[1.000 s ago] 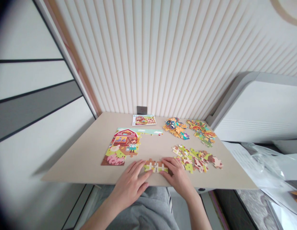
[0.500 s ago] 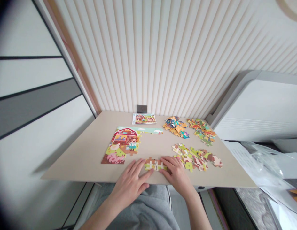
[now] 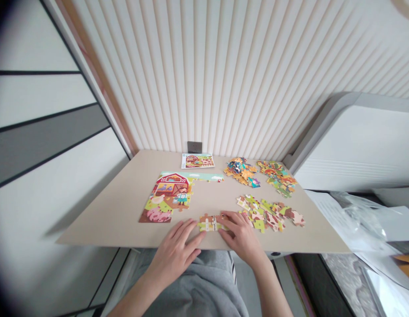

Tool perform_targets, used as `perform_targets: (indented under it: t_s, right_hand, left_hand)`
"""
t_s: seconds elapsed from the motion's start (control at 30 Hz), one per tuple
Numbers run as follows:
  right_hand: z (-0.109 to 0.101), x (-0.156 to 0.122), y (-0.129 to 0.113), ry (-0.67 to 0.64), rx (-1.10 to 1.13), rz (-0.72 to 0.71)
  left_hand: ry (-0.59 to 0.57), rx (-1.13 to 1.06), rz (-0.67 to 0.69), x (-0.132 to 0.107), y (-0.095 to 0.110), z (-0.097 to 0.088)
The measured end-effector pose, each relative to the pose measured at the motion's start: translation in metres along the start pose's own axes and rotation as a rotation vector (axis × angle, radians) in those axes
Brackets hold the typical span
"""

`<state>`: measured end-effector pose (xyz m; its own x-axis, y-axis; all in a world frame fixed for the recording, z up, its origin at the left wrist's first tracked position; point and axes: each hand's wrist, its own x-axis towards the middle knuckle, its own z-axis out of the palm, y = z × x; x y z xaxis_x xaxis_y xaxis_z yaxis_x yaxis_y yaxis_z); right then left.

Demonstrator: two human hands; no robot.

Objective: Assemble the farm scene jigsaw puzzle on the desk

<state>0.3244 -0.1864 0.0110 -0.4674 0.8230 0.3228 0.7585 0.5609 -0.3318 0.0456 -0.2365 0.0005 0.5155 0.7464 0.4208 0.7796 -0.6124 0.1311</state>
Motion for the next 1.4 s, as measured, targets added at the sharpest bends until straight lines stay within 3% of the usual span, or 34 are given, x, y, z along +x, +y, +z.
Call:
perform_targets:
  t_s: [0.67,0.9,1.2,1.4]
  right_hand:
    - [-0.008,0.005,-0.009,0.005,-0.050,-0.095]
    - [-0.013,0.006,-0.017,-0.040,-0.090,-0.116]
    - [-0.013,0.009,-0.010,-0.040,-0.053,-0.162]
    - [-0.021,0.016,-0.011,-0.110,-0.062,-0.199]
  left_hand:
    - [-0.026,0.000,-0.011,0.001,0.000,0.002]
    - [-0.021,0.010,-0.010,0.001,0.001,0.000]
    - [-0.010,0.022,-0.005,0.001,0.001,0.001]
    - [-0.027,0.028,-0.003,0.002,0.001,0.000]
